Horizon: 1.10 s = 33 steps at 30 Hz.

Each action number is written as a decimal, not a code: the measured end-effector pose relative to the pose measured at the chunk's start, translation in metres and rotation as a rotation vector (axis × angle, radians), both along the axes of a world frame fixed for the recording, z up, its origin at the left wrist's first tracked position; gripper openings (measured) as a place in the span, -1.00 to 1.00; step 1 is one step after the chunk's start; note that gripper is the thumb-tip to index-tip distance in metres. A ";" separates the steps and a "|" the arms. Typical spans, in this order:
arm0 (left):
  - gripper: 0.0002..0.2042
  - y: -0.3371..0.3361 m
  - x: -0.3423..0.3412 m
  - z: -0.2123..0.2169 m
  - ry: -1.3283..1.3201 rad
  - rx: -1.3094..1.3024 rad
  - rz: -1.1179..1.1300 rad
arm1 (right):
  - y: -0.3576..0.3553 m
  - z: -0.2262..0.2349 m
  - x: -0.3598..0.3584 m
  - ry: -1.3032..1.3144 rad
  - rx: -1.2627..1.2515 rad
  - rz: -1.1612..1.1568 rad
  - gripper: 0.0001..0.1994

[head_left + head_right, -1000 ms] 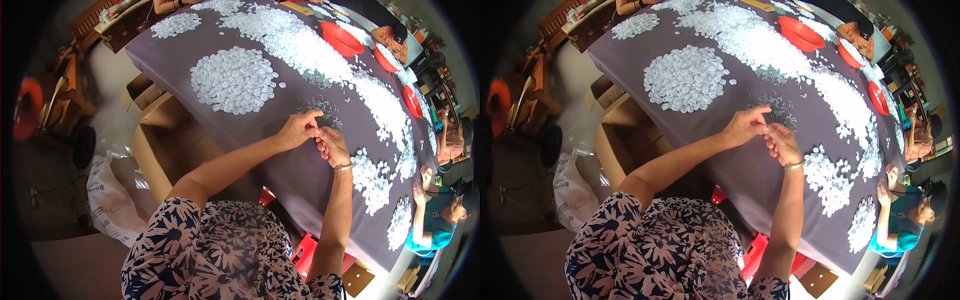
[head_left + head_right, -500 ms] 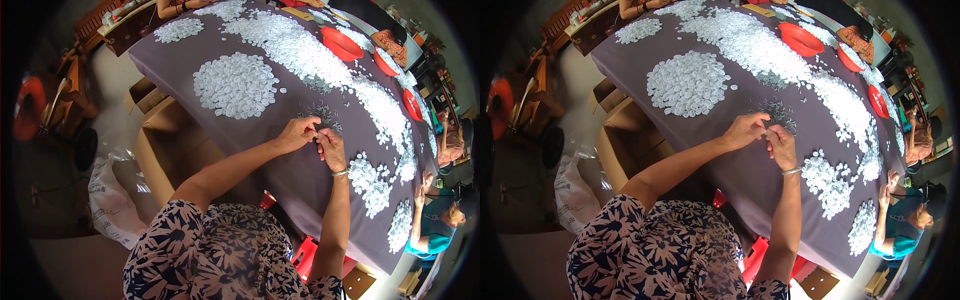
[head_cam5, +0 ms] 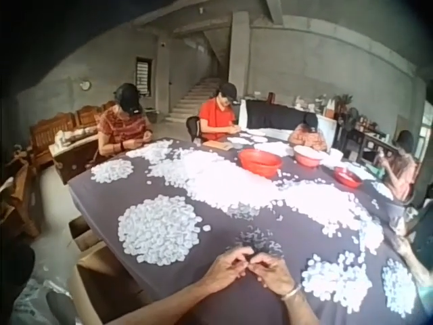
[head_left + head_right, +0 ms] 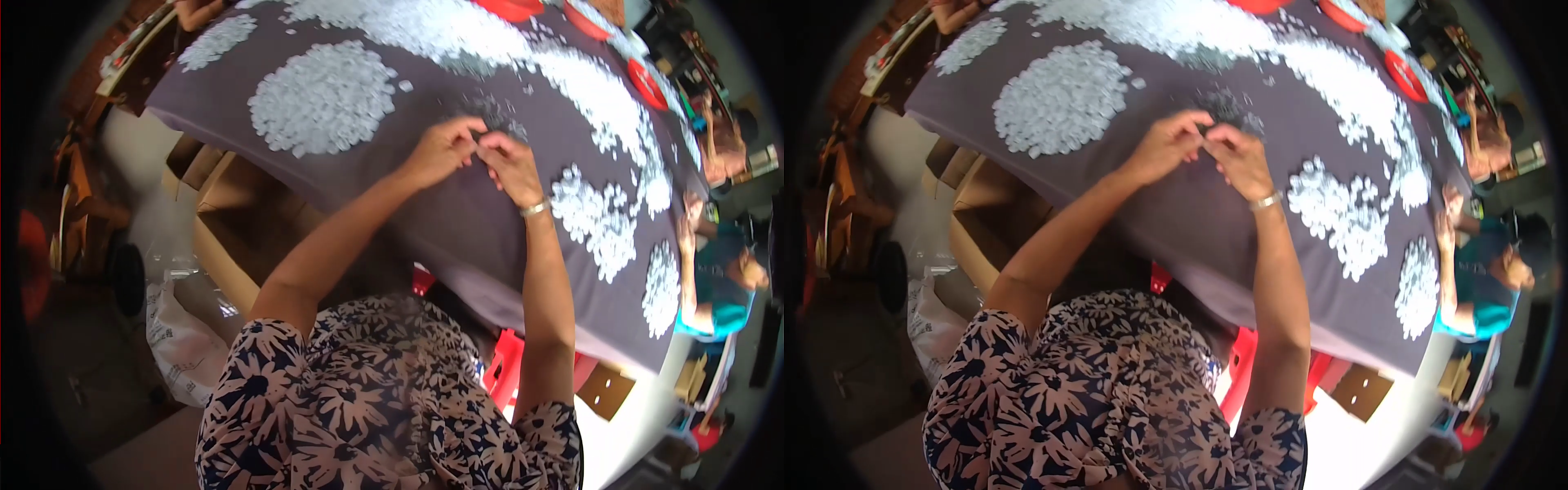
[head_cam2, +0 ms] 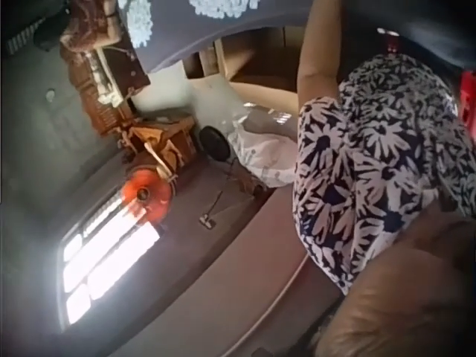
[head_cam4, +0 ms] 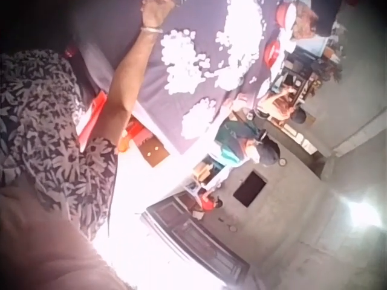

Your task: The person assembles plastic cord locks by hand, picking up the plastic components from the table and fitting them together.

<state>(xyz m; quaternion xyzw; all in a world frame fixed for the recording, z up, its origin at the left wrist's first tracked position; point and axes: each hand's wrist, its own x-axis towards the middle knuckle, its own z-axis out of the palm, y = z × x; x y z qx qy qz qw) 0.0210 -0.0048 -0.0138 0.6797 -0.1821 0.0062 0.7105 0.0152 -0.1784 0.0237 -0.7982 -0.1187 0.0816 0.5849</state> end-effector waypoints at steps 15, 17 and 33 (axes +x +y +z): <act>-0.68 -0.007 -0.005 0.012 0.012 0.034 -0.049 | -0.012 -0.007 0.003 0.058 0.134 0.056 -0.90; -0.68 -0.007 -0.006 0.012 0.026 0.026 -0.046 | -0.009 -0.009 0.001 0.055 0.110 0.045 -0.90; -0.71 -0.010 -0.003 0.012 0.098 -0.008 -0.054 | -0.005 -0.010 0.006 0.079 0.226 -0.052 -0.97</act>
